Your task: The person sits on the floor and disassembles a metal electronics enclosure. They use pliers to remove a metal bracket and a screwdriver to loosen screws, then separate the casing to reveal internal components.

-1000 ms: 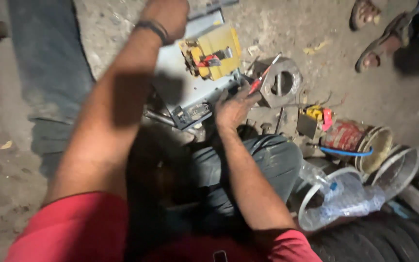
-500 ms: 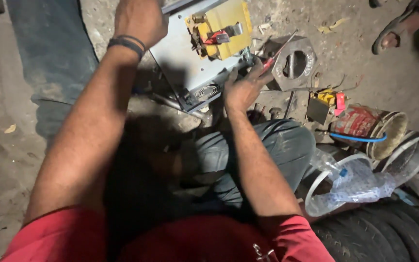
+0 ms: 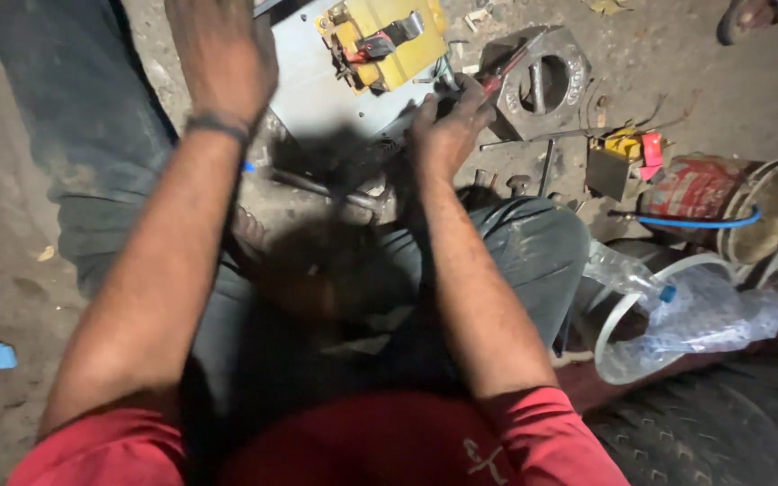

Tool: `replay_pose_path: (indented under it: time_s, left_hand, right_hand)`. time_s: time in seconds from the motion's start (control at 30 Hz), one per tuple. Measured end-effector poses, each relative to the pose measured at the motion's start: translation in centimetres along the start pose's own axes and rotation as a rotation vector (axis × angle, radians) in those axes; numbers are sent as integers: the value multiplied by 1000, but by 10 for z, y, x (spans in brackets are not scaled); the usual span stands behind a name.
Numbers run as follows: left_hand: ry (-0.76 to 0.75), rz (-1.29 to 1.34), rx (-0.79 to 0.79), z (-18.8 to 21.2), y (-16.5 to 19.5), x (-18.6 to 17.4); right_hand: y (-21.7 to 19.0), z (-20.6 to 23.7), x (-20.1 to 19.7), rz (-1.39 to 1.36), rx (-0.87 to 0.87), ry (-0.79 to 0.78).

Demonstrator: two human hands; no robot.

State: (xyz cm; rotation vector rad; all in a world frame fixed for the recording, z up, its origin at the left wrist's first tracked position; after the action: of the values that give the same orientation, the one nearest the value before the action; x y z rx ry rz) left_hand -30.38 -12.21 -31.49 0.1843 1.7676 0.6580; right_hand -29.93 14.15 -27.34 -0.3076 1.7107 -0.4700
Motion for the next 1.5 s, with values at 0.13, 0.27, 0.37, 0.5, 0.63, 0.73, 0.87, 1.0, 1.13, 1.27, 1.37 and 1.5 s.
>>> replay_pose_path:
  time_s: [0.13,0.27,0.37,0.5,0.63,0.73,0.87,1.0,1.13,1.27,1.37,1.5]
  left_hand:
    - [-299,129,70,56,56,6]
    - [-540,22,200,118,129,16]
    - [-540,-243,144,123,147,31]
    - [-541,-130,25,115,147,39]
    - [-585,-95,78,114,147,43]
    - [-597,-53,93,113,148,42]
    - [-656,-25,84,106,147,34]
    - [-665,-41,33,101,155,23]
    - [-614,8,13,82,174,6]
    - [-569,267,-125,26,162,-31]
    - [-704,600,-597,-3,123,-56]
    - [-729,943,-1056,3,76,-77]
  right_hand:
    - [5,-11,-11,-190,-49,75]
    - [12,-21,-20,-310,60,146]
    - [16,-25,-25,-368,119,194]
    - [20,-26,-32,-468,220,301]
    - [27,-26,-35,-704,370,422]
    - [37,-22,-33,-965,508,520]
    - [49,-12,-21,-1153,769,494]
    - [53,-8,-16,-1121,783,456]
    - [50,-26,-18,-1212,703,473]
    - [39,-59,-40,-1481,400,302]
    - [30,-67,-68,-1443,138,174]
    - [23,-66,-77,-1328,114,42]
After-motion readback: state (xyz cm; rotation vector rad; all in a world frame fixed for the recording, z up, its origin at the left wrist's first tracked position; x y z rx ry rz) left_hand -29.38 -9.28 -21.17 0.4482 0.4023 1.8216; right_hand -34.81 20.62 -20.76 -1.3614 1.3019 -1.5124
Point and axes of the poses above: each hand's wrist, its own z-axis away from the middle knuckle, its own x-axis out of the palm, y = z × x, the point moved 5 cm from there along -z, towards the middle knuckle, and after that the axes turned 14 degrees about -x, right-handed, at the moved point
